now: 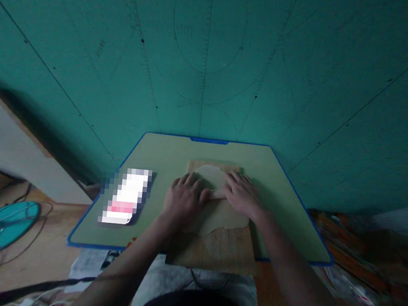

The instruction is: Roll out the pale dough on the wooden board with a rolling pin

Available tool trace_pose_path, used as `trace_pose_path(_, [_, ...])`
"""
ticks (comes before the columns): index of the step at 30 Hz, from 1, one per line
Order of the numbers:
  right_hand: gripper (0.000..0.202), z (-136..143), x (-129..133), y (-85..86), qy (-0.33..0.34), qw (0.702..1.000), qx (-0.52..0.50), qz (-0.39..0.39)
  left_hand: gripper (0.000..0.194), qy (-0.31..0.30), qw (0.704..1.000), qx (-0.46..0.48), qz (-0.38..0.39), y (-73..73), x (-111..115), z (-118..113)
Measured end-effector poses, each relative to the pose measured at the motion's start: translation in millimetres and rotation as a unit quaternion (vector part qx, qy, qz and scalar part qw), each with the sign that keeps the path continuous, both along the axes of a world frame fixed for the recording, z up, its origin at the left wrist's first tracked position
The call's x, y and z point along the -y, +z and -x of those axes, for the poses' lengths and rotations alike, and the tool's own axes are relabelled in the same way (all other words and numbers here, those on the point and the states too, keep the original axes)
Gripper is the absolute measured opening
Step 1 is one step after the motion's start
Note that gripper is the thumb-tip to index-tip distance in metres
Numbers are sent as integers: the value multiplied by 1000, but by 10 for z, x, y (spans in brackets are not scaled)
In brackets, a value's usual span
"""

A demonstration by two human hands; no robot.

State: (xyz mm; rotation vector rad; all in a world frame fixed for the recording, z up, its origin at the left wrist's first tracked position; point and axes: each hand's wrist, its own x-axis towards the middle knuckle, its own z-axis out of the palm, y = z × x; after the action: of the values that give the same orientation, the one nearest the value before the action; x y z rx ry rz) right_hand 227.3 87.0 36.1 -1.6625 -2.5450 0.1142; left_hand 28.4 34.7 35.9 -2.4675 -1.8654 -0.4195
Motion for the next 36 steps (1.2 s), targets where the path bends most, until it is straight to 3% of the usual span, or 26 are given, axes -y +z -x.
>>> trace_pose_path(3, [50,-2,57,44,24,999,16,24,41,1,1000,12,-13,-53,239,-59])
trace_pose_path(5, [51,28,37,80,18,999,24,32,41,9,1000,7,-9,-66,276,-75])
trace_pose_path(14, [50,197,-294,95,-15,998,25,48,44,16,1000,-2,13,33,13,-10])
trace_pose_path(22, [48,157,-190,47,-28,1000,8,9,45,24,1000,4,20,37,33,-34])
trace_pose_path(36, [53,182,-237,142,-33,996,10,84,41,12,1000,10,1,15,27,-20])
